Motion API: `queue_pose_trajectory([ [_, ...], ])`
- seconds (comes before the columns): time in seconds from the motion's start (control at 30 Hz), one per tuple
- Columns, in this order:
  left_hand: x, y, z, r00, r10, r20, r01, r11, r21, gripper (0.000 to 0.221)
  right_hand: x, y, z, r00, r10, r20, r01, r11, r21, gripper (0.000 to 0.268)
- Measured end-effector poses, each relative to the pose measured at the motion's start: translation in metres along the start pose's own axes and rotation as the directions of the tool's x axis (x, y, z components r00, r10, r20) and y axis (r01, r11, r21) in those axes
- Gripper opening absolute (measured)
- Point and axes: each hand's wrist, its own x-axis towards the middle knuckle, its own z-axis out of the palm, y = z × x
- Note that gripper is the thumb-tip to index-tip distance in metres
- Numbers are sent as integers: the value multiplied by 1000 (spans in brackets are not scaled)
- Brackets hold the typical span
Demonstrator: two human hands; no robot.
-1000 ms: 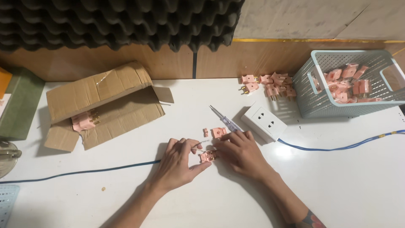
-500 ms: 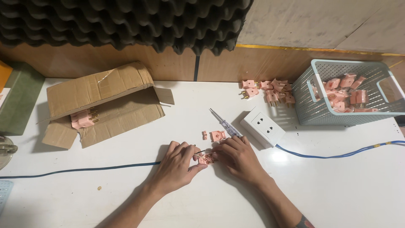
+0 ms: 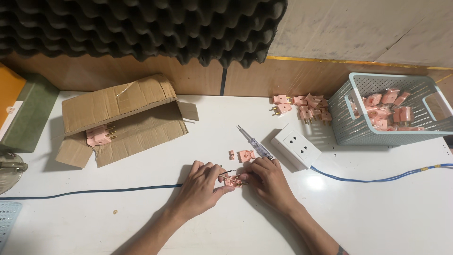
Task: The person assembles a power plug by inserting wires into the plug casing, positioning the internal components, and using a screwdriver to tighten the screws that secure the wires and close the casing.
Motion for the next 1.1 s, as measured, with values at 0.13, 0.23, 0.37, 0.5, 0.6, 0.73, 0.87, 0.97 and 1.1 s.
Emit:
queue_pose_trajectory([
  [0.13, -1, 5, -2, 1000, 8, 1, -8, 1000, 3, 48, -5, -1, 2, 999, -18, -26, 18, 999, -34, 11],
  [0.23, 3, 2, -4, 1000, 8, -2, -8, 1000, 10, 49, -2, 3, 7, 993, -89, -82, 83, 993, -83, 7],
  [0.37, 6, 0, -7, 1000, 19, 1, -19, 1000, 7, 48, -1, 11, 10, 991, -110, -80, 99, 987, -129, 6],
  [0.5, 2, 0, -3, 1000, 2, 14, -2, 1000, -12, 49, -3, 6, 9, 990, -89, -112, 81, 994, -73, 6],
  [0.6, 2, -2, -2, 1000, -9, 16, 9, 1000, -4, 49, -2, 6, 8, 993, -69, -98, 64, 996, -57, 11],
  [0.73, -1, -5, 2, 998, -53, 41, 53, 998, -16, 64, -6, 14, 12, 996, -62, -63, 60, 998, -25, 14],
  [0.87, 6, 4, -8, 995, 51, -85, -53, 998, -29, 56, -7, 10, 10, 991, -99, -86, 104, 993, 50, 19],
  [0.97, 6, 6, -9, 989, 96, -112, -104, 992, -73, 21, -5, -4, 6, 983, -121, -135, 138, 983, 124, 14],
  [1.1, 6, 8, -12, 983, 154, -102, -160, 986, -51, 7, -6, -4, 10, 976, -168, -138, 184, 976, 120, 18],
])
